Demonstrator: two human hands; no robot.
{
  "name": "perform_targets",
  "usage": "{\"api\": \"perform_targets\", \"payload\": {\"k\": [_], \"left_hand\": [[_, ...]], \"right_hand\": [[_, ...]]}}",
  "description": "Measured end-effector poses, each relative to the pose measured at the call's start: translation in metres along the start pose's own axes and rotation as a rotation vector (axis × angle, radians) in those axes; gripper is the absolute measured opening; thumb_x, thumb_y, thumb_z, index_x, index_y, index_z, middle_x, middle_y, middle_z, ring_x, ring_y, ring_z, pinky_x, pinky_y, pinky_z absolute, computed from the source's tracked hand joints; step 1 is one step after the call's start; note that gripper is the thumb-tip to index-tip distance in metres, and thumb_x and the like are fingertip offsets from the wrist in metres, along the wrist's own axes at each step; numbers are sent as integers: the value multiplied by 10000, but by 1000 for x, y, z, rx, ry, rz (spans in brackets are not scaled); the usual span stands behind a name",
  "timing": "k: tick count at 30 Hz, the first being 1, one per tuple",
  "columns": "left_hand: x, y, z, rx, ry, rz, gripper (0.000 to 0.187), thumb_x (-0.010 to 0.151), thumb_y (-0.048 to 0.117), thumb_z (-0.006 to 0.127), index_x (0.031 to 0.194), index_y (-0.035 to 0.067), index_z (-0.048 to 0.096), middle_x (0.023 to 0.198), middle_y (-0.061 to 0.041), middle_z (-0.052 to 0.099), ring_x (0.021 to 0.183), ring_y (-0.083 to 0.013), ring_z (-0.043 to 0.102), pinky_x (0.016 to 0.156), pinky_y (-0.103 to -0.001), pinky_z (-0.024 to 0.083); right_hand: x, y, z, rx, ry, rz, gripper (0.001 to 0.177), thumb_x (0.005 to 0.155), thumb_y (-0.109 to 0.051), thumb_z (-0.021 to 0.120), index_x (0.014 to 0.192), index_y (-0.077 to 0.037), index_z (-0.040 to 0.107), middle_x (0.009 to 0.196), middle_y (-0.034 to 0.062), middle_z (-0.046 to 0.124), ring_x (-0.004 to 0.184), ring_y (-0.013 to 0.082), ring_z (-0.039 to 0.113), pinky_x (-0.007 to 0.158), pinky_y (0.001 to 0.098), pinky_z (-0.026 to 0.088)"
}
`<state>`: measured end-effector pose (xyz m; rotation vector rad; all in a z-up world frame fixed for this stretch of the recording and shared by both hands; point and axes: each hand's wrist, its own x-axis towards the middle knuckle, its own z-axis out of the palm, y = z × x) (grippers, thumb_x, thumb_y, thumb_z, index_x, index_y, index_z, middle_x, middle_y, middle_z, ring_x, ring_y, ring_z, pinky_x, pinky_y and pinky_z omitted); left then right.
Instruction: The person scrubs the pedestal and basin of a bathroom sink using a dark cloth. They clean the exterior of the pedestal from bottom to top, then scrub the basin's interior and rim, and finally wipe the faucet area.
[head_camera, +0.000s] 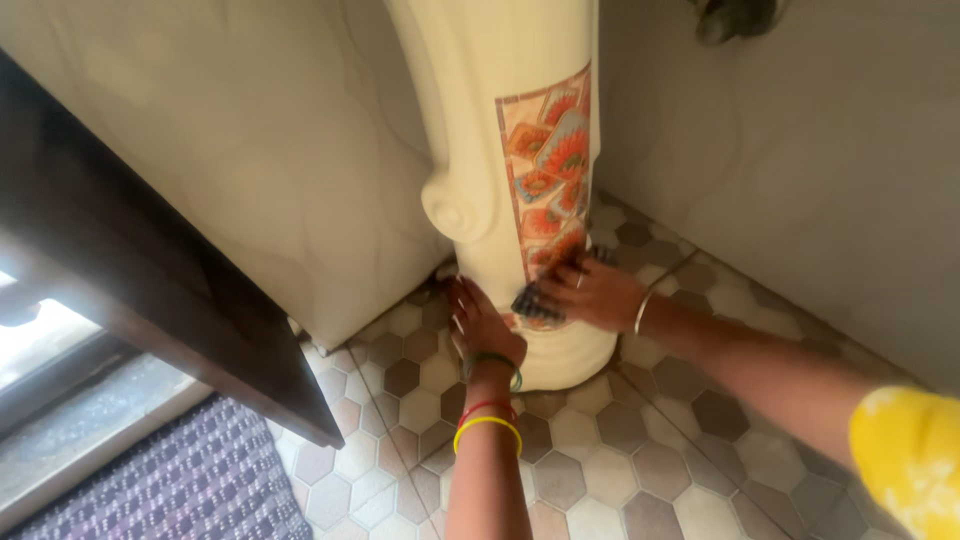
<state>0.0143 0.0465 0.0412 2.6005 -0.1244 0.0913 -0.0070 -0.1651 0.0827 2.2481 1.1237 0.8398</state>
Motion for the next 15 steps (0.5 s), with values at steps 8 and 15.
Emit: {"api": "perform_targets", "payload": {"k": [8,15], "left_hand": [[34,59,-116,-218,527,288,1105,658,67,623,1594,-54,48,1695,-257,48,1564,-457,65,1216,-577,164],[48,59,-149,25,70,284,1055,732,76,613,1592,-5,9,1703,-189,-9,1582,-363,24,1243,-532,138]], "right_hand": [[89,116,-130,-110,296,391,673,732,-254,680,1404,-228,652,1383,122,567,1228,349,523,911,529,444],[125,159,-147,-232,443,471,607,901,-76,676,1468,-289,653,1416,34,564,1243,272,504,1010,486,427]]}}
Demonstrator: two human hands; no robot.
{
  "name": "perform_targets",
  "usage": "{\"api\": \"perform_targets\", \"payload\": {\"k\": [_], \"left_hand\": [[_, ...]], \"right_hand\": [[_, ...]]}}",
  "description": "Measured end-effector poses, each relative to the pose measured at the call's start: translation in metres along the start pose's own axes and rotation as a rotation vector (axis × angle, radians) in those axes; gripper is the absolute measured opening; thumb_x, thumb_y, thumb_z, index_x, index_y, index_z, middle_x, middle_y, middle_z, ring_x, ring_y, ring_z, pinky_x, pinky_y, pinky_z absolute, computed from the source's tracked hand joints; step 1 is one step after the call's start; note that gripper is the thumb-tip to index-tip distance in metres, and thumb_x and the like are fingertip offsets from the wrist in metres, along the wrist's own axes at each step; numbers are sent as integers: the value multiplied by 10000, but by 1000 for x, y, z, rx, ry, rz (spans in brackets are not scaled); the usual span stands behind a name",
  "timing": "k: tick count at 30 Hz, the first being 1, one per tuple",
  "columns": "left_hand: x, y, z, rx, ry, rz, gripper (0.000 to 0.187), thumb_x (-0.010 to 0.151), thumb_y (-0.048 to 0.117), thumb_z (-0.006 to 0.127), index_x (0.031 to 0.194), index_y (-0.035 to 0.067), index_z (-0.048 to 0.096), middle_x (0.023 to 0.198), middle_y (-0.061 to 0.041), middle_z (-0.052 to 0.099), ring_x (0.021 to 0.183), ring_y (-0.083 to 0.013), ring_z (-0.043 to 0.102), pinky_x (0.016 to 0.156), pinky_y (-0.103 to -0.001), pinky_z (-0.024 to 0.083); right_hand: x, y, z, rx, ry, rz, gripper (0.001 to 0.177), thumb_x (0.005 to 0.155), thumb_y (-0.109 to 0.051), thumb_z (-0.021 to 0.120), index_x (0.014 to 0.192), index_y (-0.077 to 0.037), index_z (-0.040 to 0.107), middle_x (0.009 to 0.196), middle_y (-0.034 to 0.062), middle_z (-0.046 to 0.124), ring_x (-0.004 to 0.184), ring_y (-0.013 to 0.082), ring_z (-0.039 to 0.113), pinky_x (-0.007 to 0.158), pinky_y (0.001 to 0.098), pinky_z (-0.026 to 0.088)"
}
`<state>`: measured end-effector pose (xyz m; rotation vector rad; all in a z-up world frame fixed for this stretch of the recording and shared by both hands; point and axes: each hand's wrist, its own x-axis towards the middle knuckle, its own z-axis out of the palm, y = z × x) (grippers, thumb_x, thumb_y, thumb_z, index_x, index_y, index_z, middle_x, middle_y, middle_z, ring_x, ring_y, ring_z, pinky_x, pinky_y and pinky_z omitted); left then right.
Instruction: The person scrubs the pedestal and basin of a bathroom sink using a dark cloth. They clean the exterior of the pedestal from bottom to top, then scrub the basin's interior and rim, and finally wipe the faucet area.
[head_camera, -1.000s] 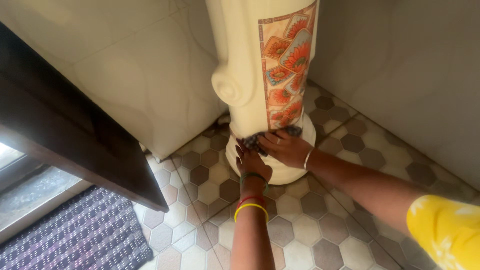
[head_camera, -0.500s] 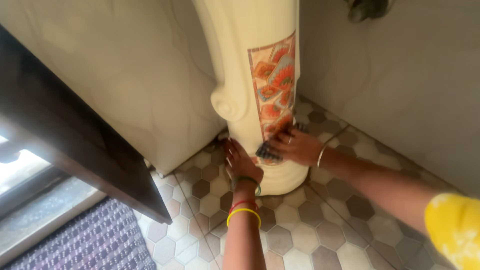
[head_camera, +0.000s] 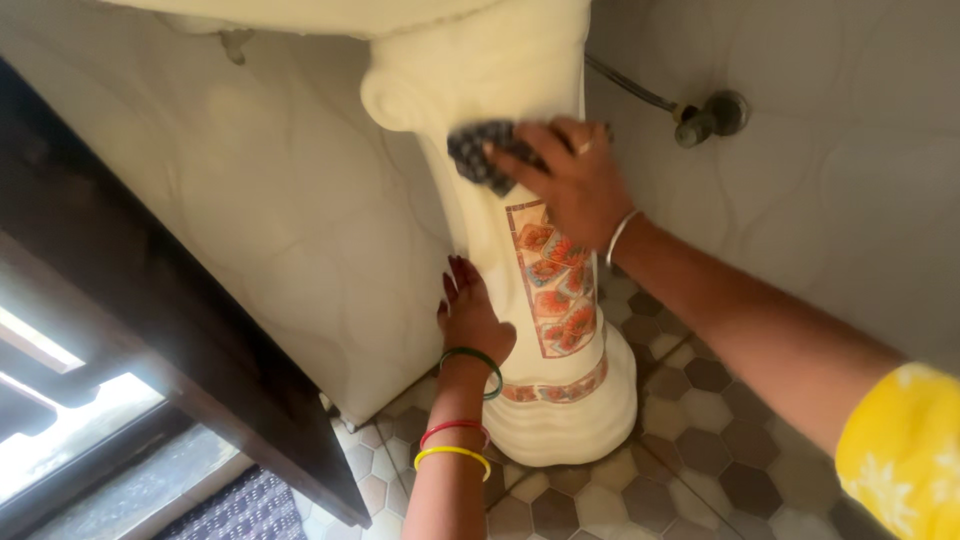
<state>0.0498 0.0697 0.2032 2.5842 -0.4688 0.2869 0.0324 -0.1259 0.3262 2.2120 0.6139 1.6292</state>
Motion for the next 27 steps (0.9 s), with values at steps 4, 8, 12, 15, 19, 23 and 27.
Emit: {"api": "perform_targets", "payload": {"k": [4,8,12,15,19,23,27], "left_hand": [[-1,-5,8,47,17,14,1070,739,52,612,1598,-3,-24,1708,-196,-27,1579,-359,23,1233,-527,135],[-7,-5,5,16,3,16,1080,732,18,620,1603,27,-17,1714,-162,-15,1589,-347,24,1241,-518,136],[-15,1,-7,23,-8,0,1106,740,54,664,1605,49,-25,1718,-133,-36,1580,-333,44,1243,-512,157],[-26,0,-9,95,-62,-24,1112,757,85,683,1609,73,-31,1721,-101,-61,1585,-312,33,1244,-515,155],[-30,-6,-6,198,-97,-14,1053,791,62,628,1619,71,-22,1730,-91,-64,1592,-312,29,1243,-527,155],[-28,-3,-15,231,-143,-8,1044,805,58,606,1622,80,-44,1731,-87,-83,1587,-313,7,1240,-531,137],[-19,12,-35,162,-22,70,1053,784,49,602,1623,72,-34,1724,-96,-56,1590,-322,12,1237,-547,131]], "right_hand": [[-48,-25,19,143,7,-58,516,893,-288,663,1403,-212,651,1299,84,555,1178,311,516,941,556,419],[-114,-50,38,91,-116,-133,544,876,-264,644,1418,-248,614,1309,65,565,1175,304,525,966,537,446],[-170,-66,43,100,-305,-361,555,864,-267,643,1415,-253,577,1334,36,560,1204,286,526,981,536,453],[-190,-72,39,177,-520,-511,624,798,-208,632,1419,-214,568,1415,33,527,1244,296,506,1000,523,444],[-194,-64,31,298,-644,-517,581,784,-125,633,1355,-224,594,1481,28,515,1294,275,501,1052,484,430],[-158,-49,13,278,-502,-360,500,837,-128,641,1315,-276,627,1387,63,579,1274,290,532,1020,491,442],[-67,-18,-5,388,-438,108,557,910,-195,660,1460,-244,584,1297,142,585,1135,293,571,940,473,487]]}}
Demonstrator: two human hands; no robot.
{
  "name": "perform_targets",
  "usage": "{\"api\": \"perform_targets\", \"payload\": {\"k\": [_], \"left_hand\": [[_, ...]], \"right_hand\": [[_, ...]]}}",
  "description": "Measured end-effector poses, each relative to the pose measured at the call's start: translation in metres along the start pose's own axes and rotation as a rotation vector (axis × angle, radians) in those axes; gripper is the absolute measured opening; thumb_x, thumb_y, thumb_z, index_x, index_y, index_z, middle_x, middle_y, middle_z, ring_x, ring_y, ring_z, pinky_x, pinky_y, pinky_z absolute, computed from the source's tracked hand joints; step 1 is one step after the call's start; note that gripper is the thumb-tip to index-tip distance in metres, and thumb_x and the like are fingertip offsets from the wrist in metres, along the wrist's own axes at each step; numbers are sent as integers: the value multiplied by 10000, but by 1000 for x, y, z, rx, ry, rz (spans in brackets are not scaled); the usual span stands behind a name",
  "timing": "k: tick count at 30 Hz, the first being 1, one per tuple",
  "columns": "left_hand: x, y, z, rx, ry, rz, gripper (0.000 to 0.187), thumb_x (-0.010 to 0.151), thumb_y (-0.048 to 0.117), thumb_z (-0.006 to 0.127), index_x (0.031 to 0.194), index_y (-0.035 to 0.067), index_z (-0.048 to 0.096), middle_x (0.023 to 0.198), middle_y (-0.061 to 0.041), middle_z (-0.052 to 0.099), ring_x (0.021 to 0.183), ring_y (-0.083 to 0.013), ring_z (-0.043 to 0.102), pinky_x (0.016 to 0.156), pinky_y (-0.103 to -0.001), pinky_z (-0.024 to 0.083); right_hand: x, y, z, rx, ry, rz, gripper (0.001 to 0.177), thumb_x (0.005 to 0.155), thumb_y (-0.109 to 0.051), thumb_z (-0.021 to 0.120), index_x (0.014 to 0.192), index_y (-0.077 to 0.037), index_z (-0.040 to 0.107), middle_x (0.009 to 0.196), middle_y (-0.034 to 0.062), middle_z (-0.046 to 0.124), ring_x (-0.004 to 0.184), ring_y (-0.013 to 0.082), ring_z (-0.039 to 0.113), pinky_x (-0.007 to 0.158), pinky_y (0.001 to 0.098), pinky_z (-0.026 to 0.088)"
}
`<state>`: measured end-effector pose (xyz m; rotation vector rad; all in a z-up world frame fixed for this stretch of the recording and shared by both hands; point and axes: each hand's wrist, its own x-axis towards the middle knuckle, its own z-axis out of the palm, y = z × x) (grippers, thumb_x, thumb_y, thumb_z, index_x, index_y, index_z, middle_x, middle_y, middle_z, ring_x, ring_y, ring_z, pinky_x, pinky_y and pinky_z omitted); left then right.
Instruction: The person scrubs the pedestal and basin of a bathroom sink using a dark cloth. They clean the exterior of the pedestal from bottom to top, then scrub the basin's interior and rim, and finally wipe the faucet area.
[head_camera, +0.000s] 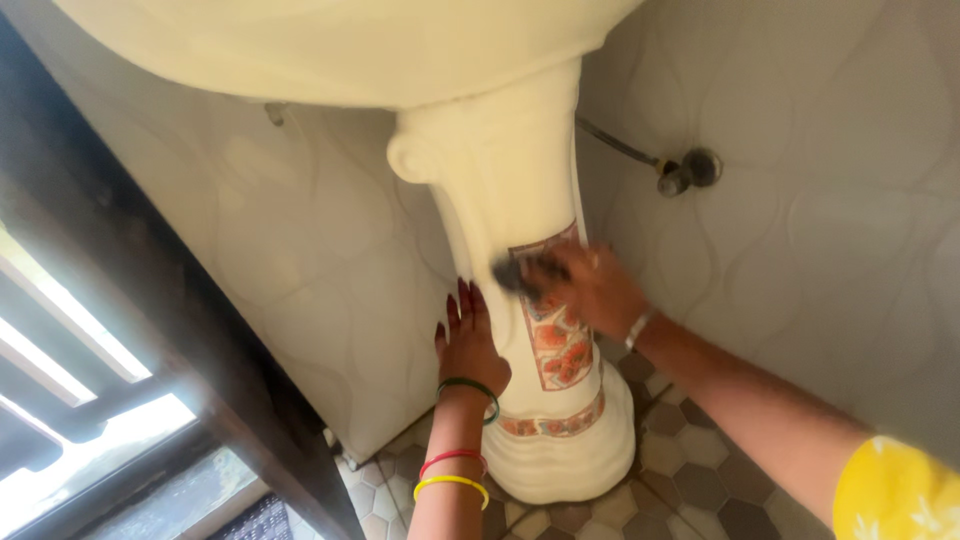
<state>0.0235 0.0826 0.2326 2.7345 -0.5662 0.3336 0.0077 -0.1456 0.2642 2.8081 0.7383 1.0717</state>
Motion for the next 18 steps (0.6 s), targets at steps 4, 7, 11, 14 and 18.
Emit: {"api": "perform_targets", "payload": {"k": [4,7,11,14,18], "left_hand": [[3,20,-16,-76,145,72,1077,749,27,600,1622,60,-31,1717,-125,-49,1584,-343,34,1241,-558,146],[3,36,-21,-123,91,13,1083,793,81,640,1597,57,-87,1704,-164,-99,1577,-373,18,1201,-608,184],[6,36,-12,-253,-45,-117,1148,782,-40,613,1599,100,-182,1695,-224,-158,1588,-376,29,1193,-612,246],[11,28,5,-285,54,-45,1179,734,-101,612,1574,64,-197,1665,-282,-155,1567,-427,3,1209,-580,210],[12,22,19,-371,152,16,1174,712,-109,610,1565,54,-179,1651,-306,-132,1560,-453,-12,1220,-514,223]], "right_hand": [[60,-7,-37,-216,416,-54,679,857,-1,650,1497,-216,576,1371,128,554,1217,325,538,1029,481,451],[68,-13,-34,-138,485,30,757,828,82,619,1510,-241,564,1379,147,524,1232,361,518,1067,468,448],[50,-15,9,217,721,268,707,907,178,474,1543,-128,519,1437,254,436,1281,400,482,1115,477,449],[27,-1,57,430,798,481,598,858,150,429,1433,1,497,1404,283,437,1239,392,482,1032,450,486],[-31,18,129,860,584,897,412,906,101,424,1288,1,544,1211,211,515,1027,338,546,841,435,497]]}}
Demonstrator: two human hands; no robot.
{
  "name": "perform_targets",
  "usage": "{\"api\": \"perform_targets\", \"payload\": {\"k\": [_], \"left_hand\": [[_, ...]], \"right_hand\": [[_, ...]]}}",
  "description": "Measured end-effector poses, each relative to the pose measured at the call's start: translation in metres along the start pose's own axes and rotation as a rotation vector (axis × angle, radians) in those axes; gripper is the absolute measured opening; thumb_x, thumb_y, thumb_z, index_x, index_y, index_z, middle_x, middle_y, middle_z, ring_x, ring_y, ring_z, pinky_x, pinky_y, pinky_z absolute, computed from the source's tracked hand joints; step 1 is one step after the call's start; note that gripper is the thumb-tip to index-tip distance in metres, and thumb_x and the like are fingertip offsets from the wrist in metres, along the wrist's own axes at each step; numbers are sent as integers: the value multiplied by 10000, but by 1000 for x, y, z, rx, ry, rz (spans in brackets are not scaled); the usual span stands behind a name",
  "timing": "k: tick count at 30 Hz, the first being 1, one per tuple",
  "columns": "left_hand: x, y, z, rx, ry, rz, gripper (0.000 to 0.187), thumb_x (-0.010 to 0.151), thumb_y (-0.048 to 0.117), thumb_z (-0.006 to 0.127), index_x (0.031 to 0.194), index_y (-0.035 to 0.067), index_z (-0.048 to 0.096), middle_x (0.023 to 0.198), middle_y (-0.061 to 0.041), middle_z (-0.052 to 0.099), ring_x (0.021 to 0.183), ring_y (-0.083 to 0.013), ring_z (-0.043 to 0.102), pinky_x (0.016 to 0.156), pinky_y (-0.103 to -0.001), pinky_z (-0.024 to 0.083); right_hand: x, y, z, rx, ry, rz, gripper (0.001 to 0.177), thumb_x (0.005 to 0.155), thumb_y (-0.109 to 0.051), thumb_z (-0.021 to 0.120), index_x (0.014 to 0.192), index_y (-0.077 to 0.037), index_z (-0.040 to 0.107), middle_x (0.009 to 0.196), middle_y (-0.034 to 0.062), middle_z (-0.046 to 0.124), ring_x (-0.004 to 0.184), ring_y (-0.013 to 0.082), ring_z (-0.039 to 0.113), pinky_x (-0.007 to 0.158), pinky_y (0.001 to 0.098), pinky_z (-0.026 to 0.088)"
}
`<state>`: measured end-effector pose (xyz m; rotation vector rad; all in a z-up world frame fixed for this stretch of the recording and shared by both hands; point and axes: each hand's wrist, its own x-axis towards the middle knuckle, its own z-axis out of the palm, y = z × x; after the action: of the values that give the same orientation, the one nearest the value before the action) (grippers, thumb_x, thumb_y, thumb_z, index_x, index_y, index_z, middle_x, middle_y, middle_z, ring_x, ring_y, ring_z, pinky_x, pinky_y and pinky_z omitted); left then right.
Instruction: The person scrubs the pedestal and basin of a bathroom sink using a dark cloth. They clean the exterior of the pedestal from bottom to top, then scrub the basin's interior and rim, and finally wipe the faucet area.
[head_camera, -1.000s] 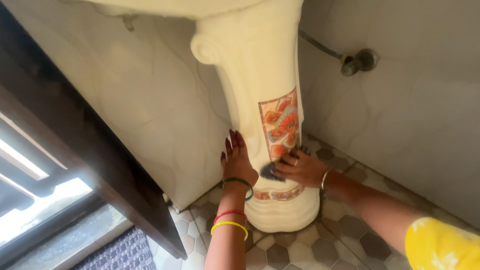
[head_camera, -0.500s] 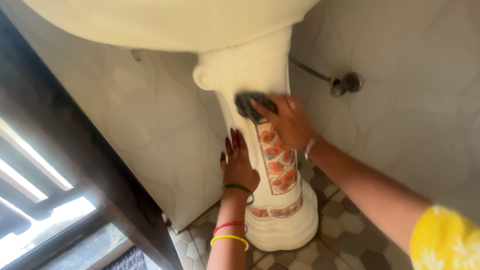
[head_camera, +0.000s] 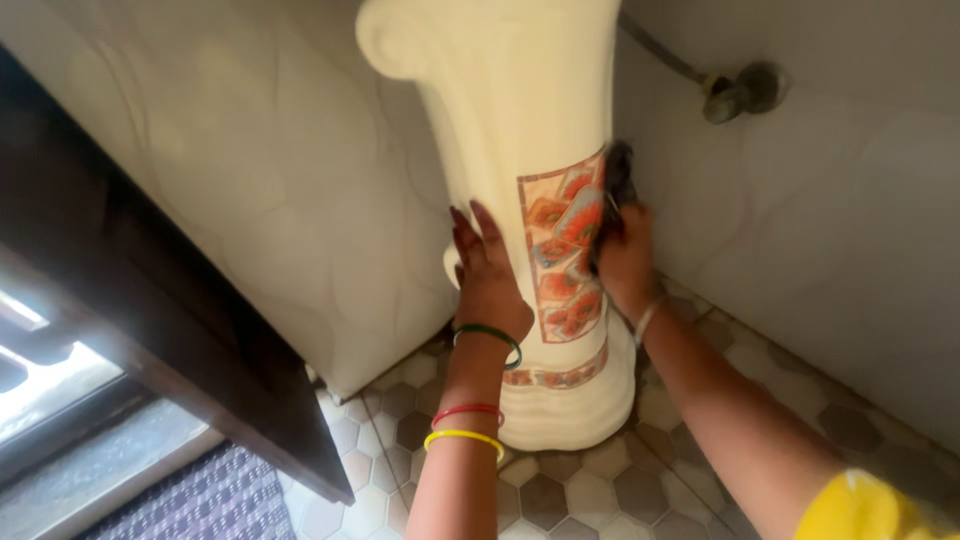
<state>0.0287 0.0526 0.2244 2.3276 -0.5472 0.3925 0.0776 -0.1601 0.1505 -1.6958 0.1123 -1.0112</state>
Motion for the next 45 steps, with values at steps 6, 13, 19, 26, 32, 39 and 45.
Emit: {"api": "perform_targets", "payload": {"k": [6,13,19,26,32,39,45], "left_hand": [[1,-8,0,-33,-11,35,1197,697,-116,612,1572,72,-182,1657,-295,-124,1566,-451,-13,1225,-516,200],[-8,-23,3,127,-71,6,1204,735,-46,662,1602,131,-154,1691,-241,-122,1574,-452,19,1226,-553,219],[-10,-22,3,236,-126,-72,1244,747,77,740,1577,110,-187,1663,-273,-173,1555,-456,41,1215,-560,240],[-7,-34,12,211,-98,-27,1214,727,-10,680,1594,110,-160,1673,-244,-144,1566,-446,47,1236,-562,191],[-6,-50,19,162,-43,23,1174,698,-85,623,1609,104,-92,1706,-201,-86,1582,-407,67,1239,-532,203],[-26,-46,0,215,-189,-116,1160,758,17,672,1611,146,-105,1707,-162,-91,1575,-387,76,1242,-517,213],[-27,-68,1,375,-162,-142,1146,799,50,671,1619,130,-125,1711,-164,-109,1566,-411,61,1220,-561,198]], "right_hand": [[-56,114,-8,-5,-49,198,287,931,69,438,1158,-16,591,961,120,623,849,251,601,701,366,509],[-79,74,11,173,11,374,488,882,45,411,1339,-72,537,1121,88,653,1008,254,640,792,379,560],[-5,-25,31,-262,102,-157,571,910,22,566,1468,-29,458,1388,281,439,1273,444,472,1123,497,393],[11,-138,23,-613,37,-822,737,938,84,567,1627,-13,326,1490,326,339,1301,496,430,1156,523,393],[-42,-90,14,-1011,-99,-996,723,957,-131,661,1643,-97,436,1424,278,460,1232,487,469,1097,640,373],[-106,-15,-29,-1264,-603,-1098,705,821,-139,590,1518,-142,480,1282,194,549,1171,369,564,1082,584,445],[-112,-27,-35,-1169,-707,-1155,665,795,-337,615,1415,-121,512,1278,206,553,1127,382,568,979,528,474]]}}
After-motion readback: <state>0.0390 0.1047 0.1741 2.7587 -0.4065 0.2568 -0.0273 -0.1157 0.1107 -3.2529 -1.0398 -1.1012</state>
